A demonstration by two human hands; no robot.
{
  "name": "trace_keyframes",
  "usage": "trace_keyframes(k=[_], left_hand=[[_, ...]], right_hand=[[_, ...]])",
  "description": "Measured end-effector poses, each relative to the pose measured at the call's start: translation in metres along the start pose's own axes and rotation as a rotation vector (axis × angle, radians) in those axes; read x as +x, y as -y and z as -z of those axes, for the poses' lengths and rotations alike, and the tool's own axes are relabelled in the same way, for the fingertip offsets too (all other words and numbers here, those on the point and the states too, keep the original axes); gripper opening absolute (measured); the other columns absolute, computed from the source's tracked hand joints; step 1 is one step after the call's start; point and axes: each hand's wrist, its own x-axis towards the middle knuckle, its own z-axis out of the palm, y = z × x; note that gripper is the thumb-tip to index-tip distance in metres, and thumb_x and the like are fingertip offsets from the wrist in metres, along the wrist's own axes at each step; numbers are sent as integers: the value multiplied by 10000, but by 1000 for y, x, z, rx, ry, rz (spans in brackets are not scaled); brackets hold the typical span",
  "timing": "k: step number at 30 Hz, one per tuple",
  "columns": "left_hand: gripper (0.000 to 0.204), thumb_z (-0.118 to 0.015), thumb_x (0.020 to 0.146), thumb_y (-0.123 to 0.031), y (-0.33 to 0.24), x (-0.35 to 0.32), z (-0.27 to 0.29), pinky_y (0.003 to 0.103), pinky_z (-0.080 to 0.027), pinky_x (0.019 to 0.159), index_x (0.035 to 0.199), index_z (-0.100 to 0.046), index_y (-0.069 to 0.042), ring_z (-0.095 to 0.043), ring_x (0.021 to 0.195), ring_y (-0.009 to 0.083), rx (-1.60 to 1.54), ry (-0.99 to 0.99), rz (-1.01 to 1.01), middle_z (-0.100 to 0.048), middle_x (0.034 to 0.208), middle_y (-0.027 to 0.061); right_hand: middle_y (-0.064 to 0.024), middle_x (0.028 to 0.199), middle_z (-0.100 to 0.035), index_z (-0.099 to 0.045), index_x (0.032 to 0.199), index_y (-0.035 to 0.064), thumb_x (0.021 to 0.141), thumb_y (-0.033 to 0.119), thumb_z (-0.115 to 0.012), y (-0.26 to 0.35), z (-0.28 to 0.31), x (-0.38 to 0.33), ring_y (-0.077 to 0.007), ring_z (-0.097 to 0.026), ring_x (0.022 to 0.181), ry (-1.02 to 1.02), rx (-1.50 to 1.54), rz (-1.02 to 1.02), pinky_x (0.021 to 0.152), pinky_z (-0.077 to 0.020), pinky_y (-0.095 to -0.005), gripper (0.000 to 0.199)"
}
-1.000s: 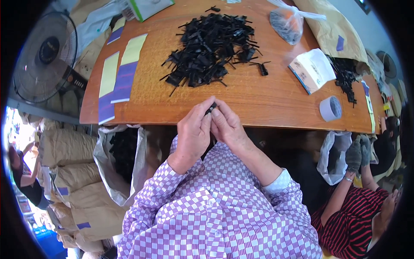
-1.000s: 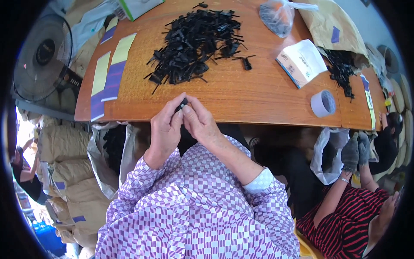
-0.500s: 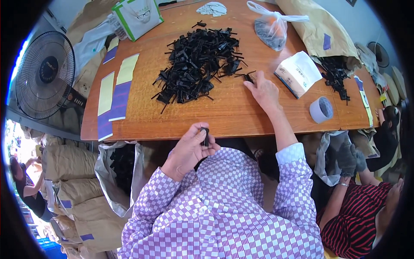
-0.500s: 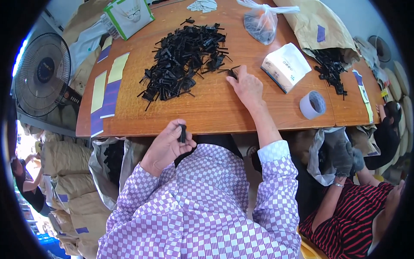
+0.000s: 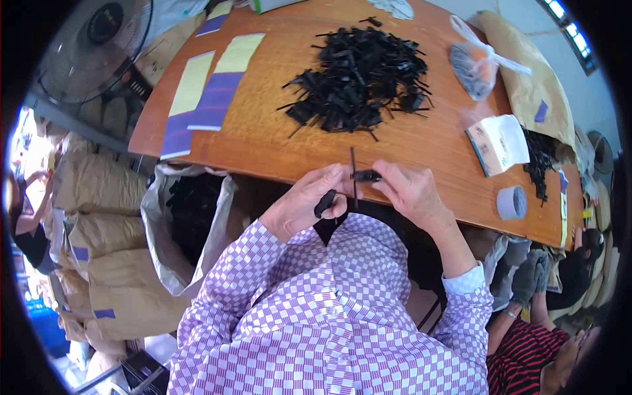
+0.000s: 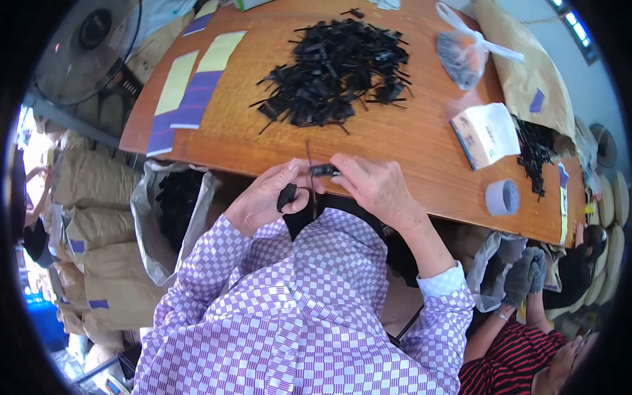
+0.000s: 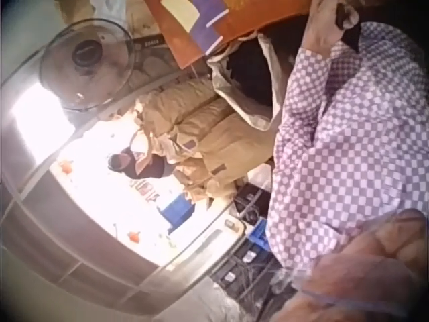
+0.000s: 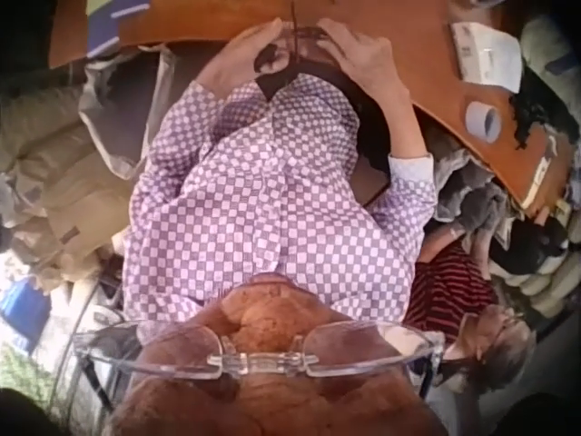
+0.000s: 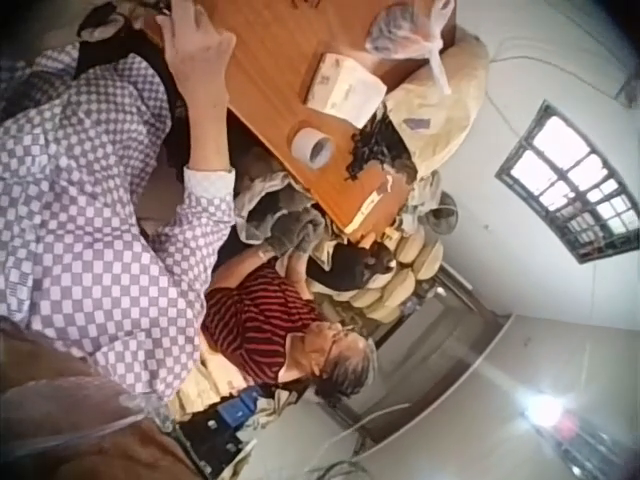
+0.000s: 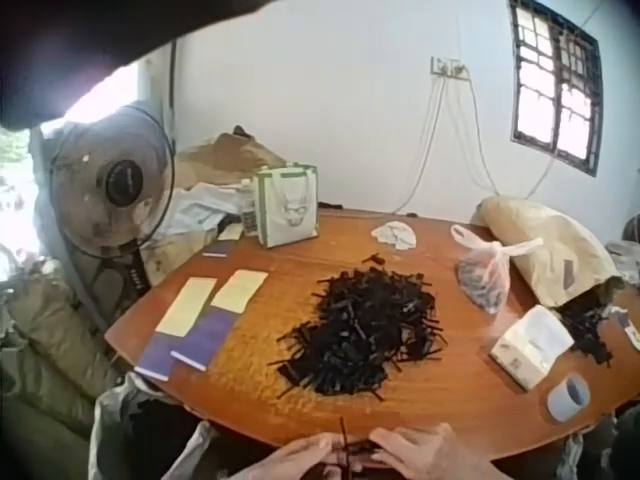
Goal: Sorting and inspecting small black plastic components on a wooden table.
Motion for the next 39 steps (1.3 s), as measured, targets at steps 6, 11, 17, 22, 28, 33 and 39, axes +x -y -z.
trace_keyframes(k=[6, 11, 17, 22, 28, 33, 39], left_hand=[[619, -495, 919, -471, 3, -21, 23, 158, -311, 440, 1283, -441, 26, -412, 512, 52, -59, 295, 2, -574, 969, 162], [525, -554, 918, -334, 14, -34, 22, 167, -309, 434, 1300, -436, 6, -417, 499, 73, -304, 326, 82, -593, 897, 155], [400, -563, 918, -171, 1, -38, 4, 165, -359, 473, 1277, -426, -60, -531, 575, 92, -157, 68, -60, -599, 882, 112], [298, -537, 886, 8, 2, -32, -7, 205, -432, 512, 1147, -418, -76, -577, 632, 92, 311, -153, -273, -580, 820, 61], [318, -538, 844, 79, 0, -23, -19, 233, -464, 543, 1098, -396, -48, -564, 653, 80, 836, -206, -402, -543, 776, 47], [334, -548, 820, 101, 10, -11, -18, 235, -463, 538, 1086, -393, -29, -552, 636, 92, 1104, -243, -452, -540, 776, 60], [305, -566, 811, 102, 15, -2, -23, 242, -448, 548, 1051, -425, -25, -561, 631, 106, 1382, -345, -677, -540, 754, 80]], right_hand=[[-13, 602, -494, -594, 1039, 72, 759, 144, -666, 21, -9, 13, -150, -562, 509, 186, -92, 310, 409, -442, -277, 298], [-14, 610, -499, -600, 1039, 75, 769, 128, -653, 30, -11, 15, -163, -562, 505, 255, -27, 328, 411, -444, -287, 281], [-47, 656, -514, -545, 1062, 32, 881, 131, -576, 39, -30, 2, -166, -537, 551, 79, 346, -131, 506, -443, -283, 208], [-12, 709, -469, -506, 1029, 7, 984, 215, -435, 57, -46, -11, -85, -431, 614, 24, 650, -447, 551, -383, -243, 225], [-11, 673, -466, -513, 1005, 5, 983, 184, -435, 58, -55, -14, -84, -436, 602, -36, 722, -496, 547, -379, -240, 196], [-180, 727, -589, -533, 998, -6, 955, 139, -469, 54, -52, -16, -293, -604, 658, -38, 765, -574, 592, -453, -343, 164], [-79, 634, -511, -541, 949, 12, 965, 149, -465, 43, -78, -25, -145, -501, 559, -171, 916, -608, 533, -403, -279, 158]])
